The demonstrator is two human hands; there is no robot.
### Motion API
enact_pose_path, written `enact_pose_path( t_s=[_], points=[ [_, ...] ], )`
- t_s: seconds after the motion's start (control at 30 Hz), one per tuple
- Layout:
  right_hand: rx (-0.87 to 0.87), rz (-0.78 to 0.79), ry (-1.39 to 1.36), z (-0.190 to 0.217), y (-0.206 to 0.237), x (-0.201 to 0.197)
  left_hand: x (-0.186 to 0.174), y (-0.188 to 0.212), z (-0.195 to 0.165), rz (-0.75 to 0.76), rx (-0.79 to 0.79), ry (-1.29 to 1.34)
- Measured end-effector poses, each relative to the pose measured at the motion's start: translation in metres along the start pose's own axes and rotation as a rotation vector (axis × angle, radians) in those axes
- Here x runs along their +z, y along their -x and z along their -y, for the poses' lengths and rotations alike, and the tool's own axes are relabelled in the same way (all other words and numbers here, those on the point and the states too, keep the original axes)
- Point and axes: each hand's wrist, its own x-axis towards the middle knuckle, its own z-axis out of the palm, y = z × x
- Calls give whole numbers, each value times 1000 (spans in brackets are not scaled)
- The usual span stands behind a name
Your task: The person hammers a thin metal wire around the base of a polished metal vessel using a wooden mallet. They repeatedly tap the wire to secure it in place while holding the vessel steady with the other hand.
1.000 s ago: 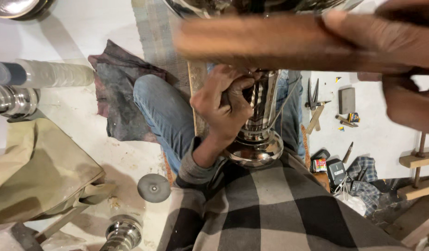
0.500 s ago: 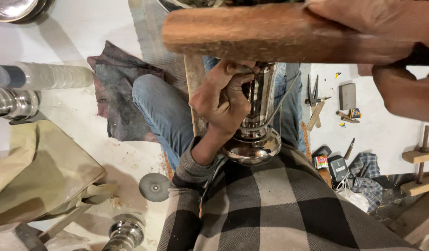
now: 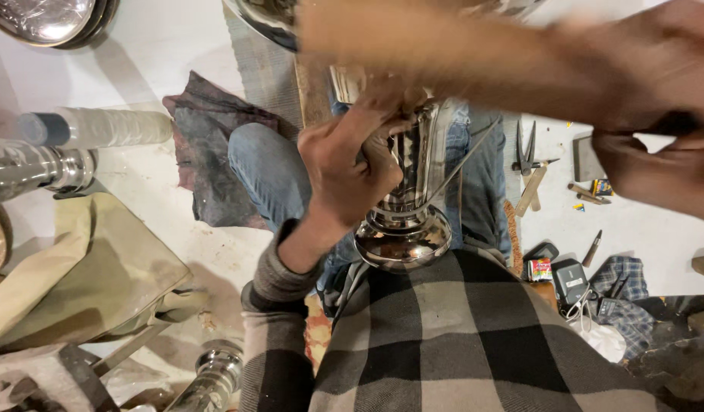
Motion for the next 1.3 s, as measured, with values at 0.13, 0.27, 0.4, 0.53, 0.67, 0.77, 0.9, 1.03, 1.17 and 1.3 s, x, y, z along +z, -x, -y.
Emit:
enact_pose_path(
  t_s=[0.13,0.27,0.4,0.53,0.67,0.77,0.9,1.03,1.17,1.3],
  points=[
    [446,39,-219,-3,29,17,-9,-7,5,179,42,-1],
    [535,-14,-292,-3,58,29,-10,-15,13,252,192,-38],
    [464,-88,-308,-8,75,34,-14,-15,10,292,189,35],
    [364,-112,-427,-25,79,48,-18,-16,8,351,92,-69],
    [219,-233,-417,-37,83,72,-17,-27,6,419,205,-150],
    [90,-474,-131,-27,88,101,-20,-37,1,505,289,-127],
    [195,-543,-116,-5,101,133,-16,-46,-5,652,372,-398],
    [208,-675,-144,-3,110,163,-9,-49,4,665,531,-501],
    [257,-607,-169,-20,131,158,-11,-42,10,633,487,-470],
    [136,-522,-212,-35,127,130,-13,-31,4,582,342,-487]
  ],
)
